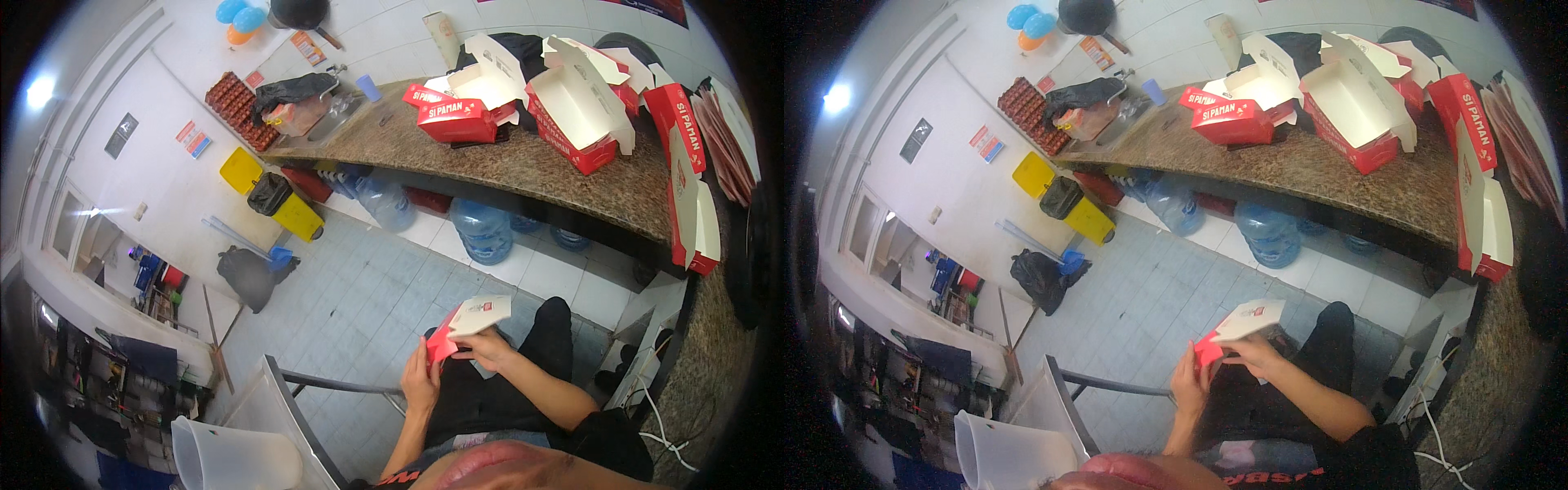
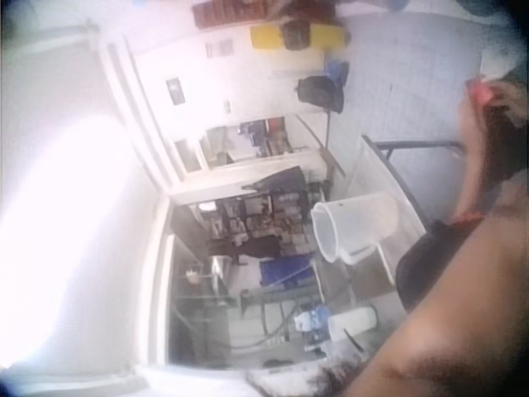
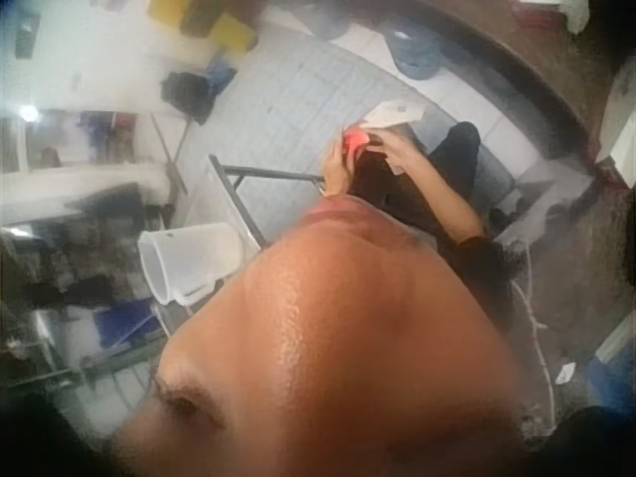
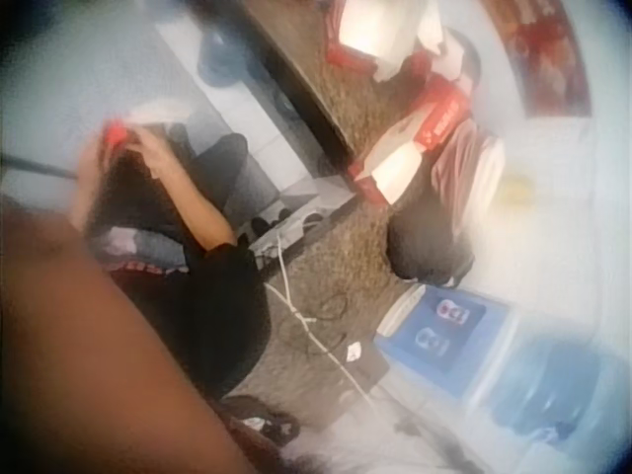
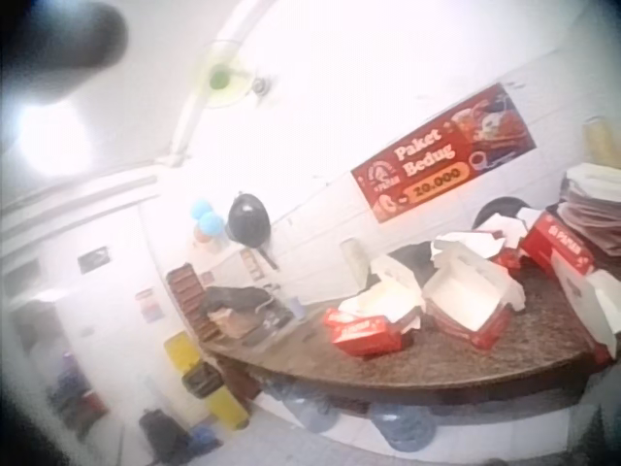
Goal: The person sits at a counter and repeatedly assembles red and white cardboard food boxes. They pick up flat-packed box components, fold the sides, and interlock the flaps to form the box structure. The person handles the boxes one at a time, stacking the completed units on the counter.
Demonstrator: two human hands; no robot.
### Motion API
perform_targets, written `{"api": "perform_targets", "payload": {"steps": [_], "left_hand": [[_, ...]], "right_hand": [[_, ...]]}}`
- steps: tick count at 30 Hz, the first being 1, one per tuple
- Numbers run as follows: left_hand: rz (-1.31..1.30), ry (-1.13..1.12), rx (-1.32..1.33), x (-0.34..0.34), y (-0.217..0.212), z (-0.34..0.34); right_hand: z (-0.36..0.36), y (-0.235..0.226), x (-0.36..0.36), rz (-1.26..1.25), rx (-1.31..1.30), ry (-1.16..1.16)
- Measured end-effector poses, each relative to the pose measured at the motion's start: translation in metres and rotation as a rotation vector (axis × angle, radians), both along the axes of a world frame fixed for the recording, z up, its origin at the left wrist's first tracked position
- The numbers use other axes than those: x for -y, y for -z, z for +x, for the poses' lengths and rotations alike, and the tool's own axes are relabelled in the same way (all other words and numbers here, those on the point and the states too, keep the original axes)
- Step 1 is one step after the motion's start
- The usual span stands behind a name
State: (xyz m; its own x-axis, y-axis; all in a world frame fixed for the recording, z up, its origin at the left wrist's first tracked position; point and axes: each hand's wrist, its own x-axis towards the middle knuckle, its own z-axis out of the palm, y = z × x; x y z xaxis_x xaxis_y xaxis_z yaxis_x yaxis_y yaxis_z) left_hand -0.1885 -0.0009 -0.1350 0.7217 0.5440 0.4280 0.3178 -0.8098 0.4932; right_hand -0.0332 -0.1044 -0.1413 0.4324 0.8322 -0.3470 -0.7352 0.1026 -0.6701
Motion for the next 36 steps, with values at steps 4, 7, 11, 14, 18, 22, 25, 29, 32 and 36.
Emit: {"api": "perform_targets", "payload": {"steps": [4,7,11,14,18,22,25,29,32,36], "left_hand": [[0.019,0.03,0.042,0.0,-0.003,-0.002],[-0.016,0.054,0.011,0.002,-0.007,-0.003],[-0.009,0.157,-0.008,-0.003,-0.017,-0.001],[-0.185,0.022,-0.047,0.005,-0.015,0.009],[-0.288,-0.064,0.018,0.016,-0.007,0.011],[-0.077,-0.007,0.011,0.006,0.005,0.009],[-0.093,-0.025,-0.063,0.014,-0.009,0.018],[-0.064,-0.045,0.024,0.009,0.009,0.019],[-0.161,-0.085,0.065,0.005,0.015,0.02],[-0.46,-0.055,0.057,0.01,0.004,0.013]], "right_hand": [[-0.007,0.013,0.0,-0.004,1.064,0.4],[-0.02,0.021,-0.006,-0.032,1.197,0.62],[-0.023,0.042,-0.008,-0.029,1.261,0.617],[-0.043,0.052,-0.021,-0.093,1.239,0.753],[-0.053,0.062,-0.029,0.008,1.022,0.645],[-0.046,0.05,-0.021,-0.016,1.078,0.62],[-0.041,0.05,-0.023,-0.033,1.042,0.634],[-0.066,0.051,-0.032,-0.156,1.28,0.654],[-0.059,0.051,-0.034,-0.008,0.996,0.532],[-0.046,0.054,-0.04,0.145,0.654,0.238]]}}
